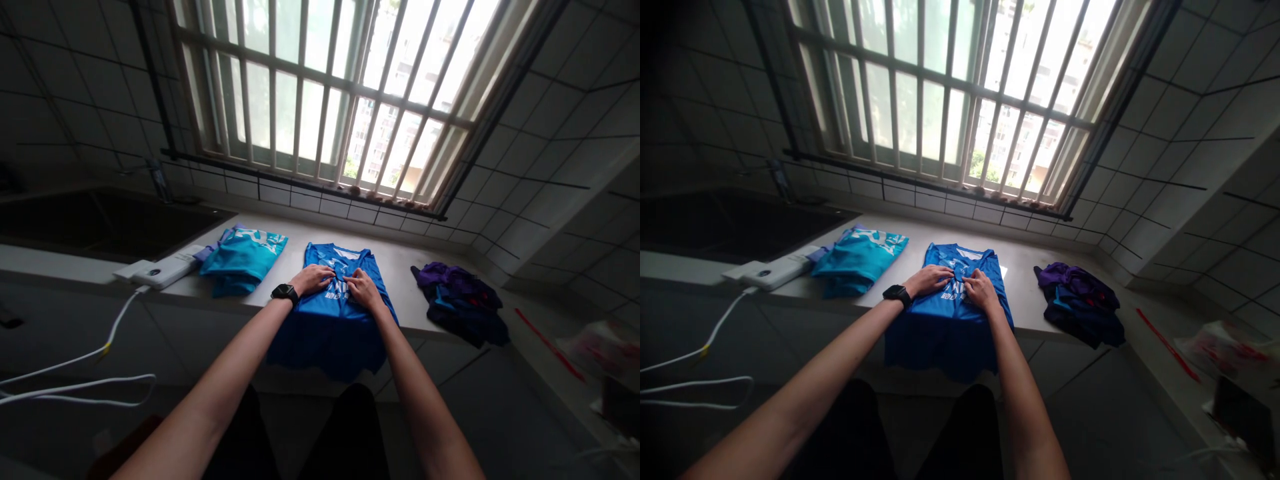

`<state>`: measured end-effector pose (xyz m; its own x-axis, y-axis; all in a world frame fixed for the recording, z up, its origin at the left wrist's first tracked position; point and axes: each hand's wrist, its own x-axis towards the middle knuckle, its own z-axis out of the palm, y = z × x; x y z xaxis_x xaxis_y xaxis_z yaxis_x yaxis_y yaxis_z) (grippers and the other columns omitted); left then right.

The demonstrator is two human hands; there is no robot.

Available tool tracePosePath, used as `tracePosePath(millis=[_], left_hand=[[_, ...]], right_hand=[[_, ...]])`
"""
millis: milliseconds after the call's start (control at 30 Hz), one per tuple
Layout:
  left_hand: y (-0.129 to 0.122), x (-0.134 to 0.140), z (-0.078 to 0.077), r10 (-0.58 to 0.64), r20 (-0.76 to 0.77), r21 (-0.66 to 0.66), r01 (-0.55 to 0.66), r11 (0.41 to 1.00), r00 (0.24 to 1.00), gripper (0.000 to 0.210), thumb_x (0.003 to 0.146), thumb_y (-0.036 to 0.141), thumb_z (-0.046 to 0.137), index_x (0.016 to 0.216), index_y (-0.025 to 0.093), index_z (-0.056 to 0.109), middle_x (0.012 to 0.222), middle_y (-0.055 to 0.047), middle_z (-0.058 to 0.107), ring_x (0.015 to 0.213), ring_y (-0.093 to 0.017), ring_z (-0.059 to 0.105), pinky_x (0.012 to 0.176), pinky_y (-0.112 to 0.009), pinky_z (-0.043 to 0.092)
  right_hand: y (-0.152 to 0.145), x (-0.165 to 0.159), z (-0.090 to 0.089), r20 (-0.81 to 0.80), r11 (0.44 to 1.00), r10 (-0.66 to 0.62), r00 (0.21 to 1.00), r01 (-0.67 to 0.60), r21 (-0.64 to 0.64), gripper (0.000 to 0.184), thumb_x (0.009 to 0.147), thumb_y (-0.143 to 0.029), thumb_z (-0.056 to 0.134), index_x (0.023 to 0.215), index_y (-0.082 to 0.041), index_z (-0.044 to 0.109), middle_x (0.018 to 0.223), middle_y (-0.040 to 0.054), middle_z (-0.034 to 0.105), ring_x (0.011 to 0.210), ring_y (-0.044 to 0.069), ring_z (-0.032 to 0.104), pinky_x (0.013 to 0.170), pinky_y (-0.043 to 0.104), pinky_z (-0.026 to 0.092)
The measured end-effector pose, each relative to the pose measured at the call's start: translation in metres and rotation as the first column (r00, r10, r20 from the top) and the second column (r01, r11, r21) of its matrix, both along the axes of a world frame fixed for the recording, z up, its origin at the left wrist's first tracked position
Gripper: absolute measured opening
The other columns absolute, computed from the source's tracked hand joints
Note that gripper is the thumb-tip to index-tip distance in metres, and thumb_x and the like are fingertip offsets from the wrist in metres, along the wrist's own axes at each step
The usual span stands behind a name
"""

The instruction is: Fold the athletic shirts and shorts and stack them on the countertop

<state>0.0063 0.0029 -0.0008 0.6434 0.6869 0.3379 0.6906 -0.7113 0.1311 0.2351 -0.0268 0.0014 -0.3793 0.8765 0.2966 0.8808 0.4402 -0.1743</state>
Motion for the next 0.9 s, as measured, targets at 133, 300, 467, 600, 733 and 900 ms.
tracePosePath(millis=[133, 300, 467, 600, 733, 900], left_hand=[[-0.0011, 0.0013, -0.0006, 0.076, 0.017, 0.000, -0.076, 0.997, 0.997, 0.036, 0.101, 0.029, 0.049, 0.130, 0.018, 0.068, 0.133, -0.012, 0.072, 0.123, -0.024, 0.068, 0.106, -0.037, 0.051], [-0.0006, 0.0010, -0.0011, 0.032, 0.032, -0.052, -0.030, 0.998, 0.999, 0.036, 0.101, 0.022, 0.048, 0.132, 0.021, 0.065, 0.134, -0.008, 0.073, 0.124, -0.021, 0.067, 0.111, -0.036, 0.046], [0.0024, 0.0018, -0.0025, 0.019, 0.026, -0.088, -0.017, 0.996, 0.999, 0.039, 0.103, 0.020, 0.043, 0.140, 0.022, 0.058, 0.137, -0.008, 0.071, 0.123, -0.020, 0.068, 0.112, -0.037, 0.046], [0.0027, 0.0029, -0.0037, 0.011, 0.033, -0.064, -0.009, 0.998, 0.999, 0.040, 0.103, 0.020, 0.042, 0.140, 0.022, 0.056, 0.134, -0.009, 0.072, 0.123, -0.020, 0.069, 0.112, -0.038, 0.047], [-0.0002, 0.0029, -0.0037, 0.063, 0.052, -0.018, -0.062, 0.998, 0.997, 0.037, 0.100, 0.024, 0.048, 0.135, 0.017, 0.058, 0.131, -0.014, 0.071, 0.122, -0.025, 0.068, 0.108, -0.039, 0.050], [-0.0015, 0.0025, -0.0035, 0.077, 0.051, 0.036, -0.079, 0.996, 0.996, 0.037, 0.100, 0.029, 0.050, 0.133, 0.018, 0.063, 0.134, -0.014, 0.068, 0.122, -0.026, 0.066, 0.105, -0.040, 0.052]], right_hand=[[0.0024, 0.0009, -0.0031, -0.013, 0.999, 0.033, 0.999, -0.033, 0.012, 0.040, 0.103, -0.021, 0.050, 0.138, -0.022, 0.069, 0.118, 0.0088, 0.065, 0.112, 0.020, 0.059, 0.105, 0.030, 0.044], [0.0031, 0.0014, -0.0053, -0.021, 0.999, 0.049, 0.999, -0.048, 0.008, 0.035, 0.104, -0.028, 0.052, 0.132, -0.025, 0.073, 0.114, 0.0080, 0.063, 0.108, 0.020, 0.060, 0.103, 0.030, 0.046], [0.0009, 0.0014, -0.0026, 0.016, 0.998, 0.056, 0.998, -0.056, -0.002, 0.037, 0.105, -0.033, 0.052, 0.136, -0.026, 0.071, 0.115, 0.0087, 0.063, 0.109, 0.021, 0.060, 0.103, 0.032, 0.046], [-0.0006, 0.0001, -0.0010, 0.053, 0.998, 0.062, 0.997, -0.061, -0.013, 0.039, 0.105, -0.035, 0.052, 0.140, -0.028, 0.067, 0.119, 0.0089, 0.062, 0.110, 0.021, 0.060, 0.106, 0.033, 0.044], [-0.0009, -0.0023, -0.0022, 0.040, 1.000, 0.014, 0.999, -0.013, -0.010, 0.046, 0.106, -0.034, 0.051, 0.150, -0.024, 0.057, 0.125, 0.0104, 0.061, 0.116, 0.022, 0.059, 0.109, 0.033, 0.043], [-0.0015, -0.0044, -0.0020, 0.031, 1.000, -0.013, 0.999, 0.014, -0.028, 0.042, 0.104, -0.029, 0.051, 0.144, -0.021, 0.062, 0.126, 0.0108, 0.061, 0.118, 0.022, 0.059, 0.107, 0.031, 0.043]])
